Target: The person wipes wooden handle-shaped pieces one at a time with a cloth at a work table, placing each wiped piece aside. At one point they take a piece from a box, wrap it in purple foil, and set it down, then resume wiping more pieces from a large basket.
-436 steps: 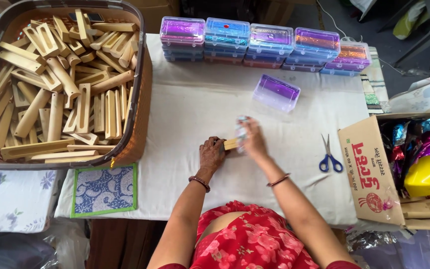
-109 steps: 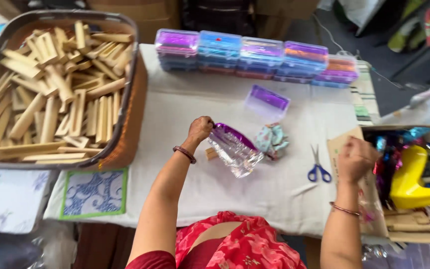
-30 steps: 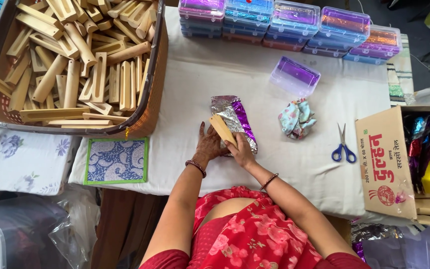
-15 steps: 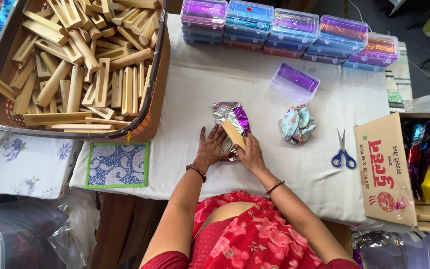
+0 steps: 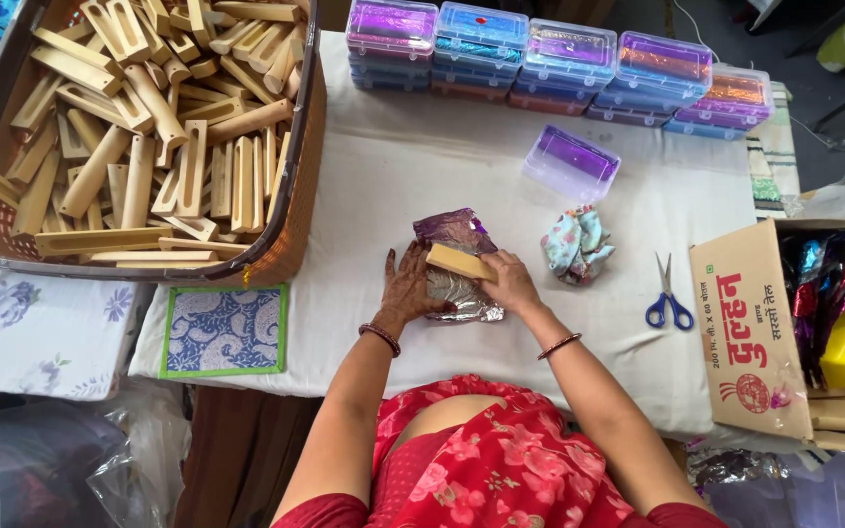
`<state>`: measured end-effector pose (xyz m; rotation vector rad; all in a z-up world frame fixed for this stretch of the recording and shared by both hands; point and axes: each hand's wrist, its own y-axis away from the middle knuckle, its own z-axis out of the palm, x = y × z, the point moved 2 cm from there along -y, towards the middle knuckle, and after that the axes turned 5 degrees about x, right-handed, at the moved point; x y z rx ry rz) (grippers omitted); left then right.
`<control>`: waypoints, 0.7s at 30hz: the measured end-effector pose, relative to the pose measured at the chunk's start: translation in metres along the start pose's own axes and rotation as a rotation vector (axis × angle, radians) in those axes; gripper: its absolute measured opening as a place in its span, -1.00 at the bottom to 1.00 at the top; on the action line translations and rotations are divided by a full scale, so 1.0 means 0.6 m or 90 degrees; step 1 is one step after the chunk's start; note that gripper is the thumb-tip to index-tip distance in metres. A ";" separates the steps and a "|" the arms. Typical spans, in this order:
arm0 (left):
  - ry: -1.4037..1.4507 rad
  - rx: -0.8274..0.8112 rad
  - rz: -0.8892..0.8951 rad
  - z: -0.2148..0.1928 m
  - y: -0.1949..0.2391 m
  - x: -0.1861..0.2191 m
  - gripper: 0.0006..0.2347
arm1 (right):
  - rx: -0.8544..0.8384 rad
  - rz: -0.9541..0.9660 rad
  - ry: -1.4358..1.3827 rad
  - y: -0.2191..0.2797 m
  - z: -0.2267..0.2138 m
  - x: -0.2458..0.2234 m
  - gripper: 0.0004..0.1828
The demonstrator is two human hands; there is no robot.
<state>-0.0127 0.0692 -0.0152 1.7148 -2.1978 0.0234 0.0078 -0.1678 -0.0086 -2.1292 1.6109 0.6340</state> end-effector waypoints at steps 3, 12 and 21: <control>0.054 0.053 -0.019 0.002 0.002 -0.004 0.35 | -0.020 -0.048 0.052 0.002 0.004 0.014 -0.37; 0.010 0.203 0.113 -0.002 0.013 0.020 -0.40 | -0.076 -0.112 0.161 0.017 0.031 0.026 -0.26; 0.061 0.254 0.192 -0.003 0.016 0.019 -0.62 | -0.021 -0.339 0.006 0.065 -0.034 -0.006 0.04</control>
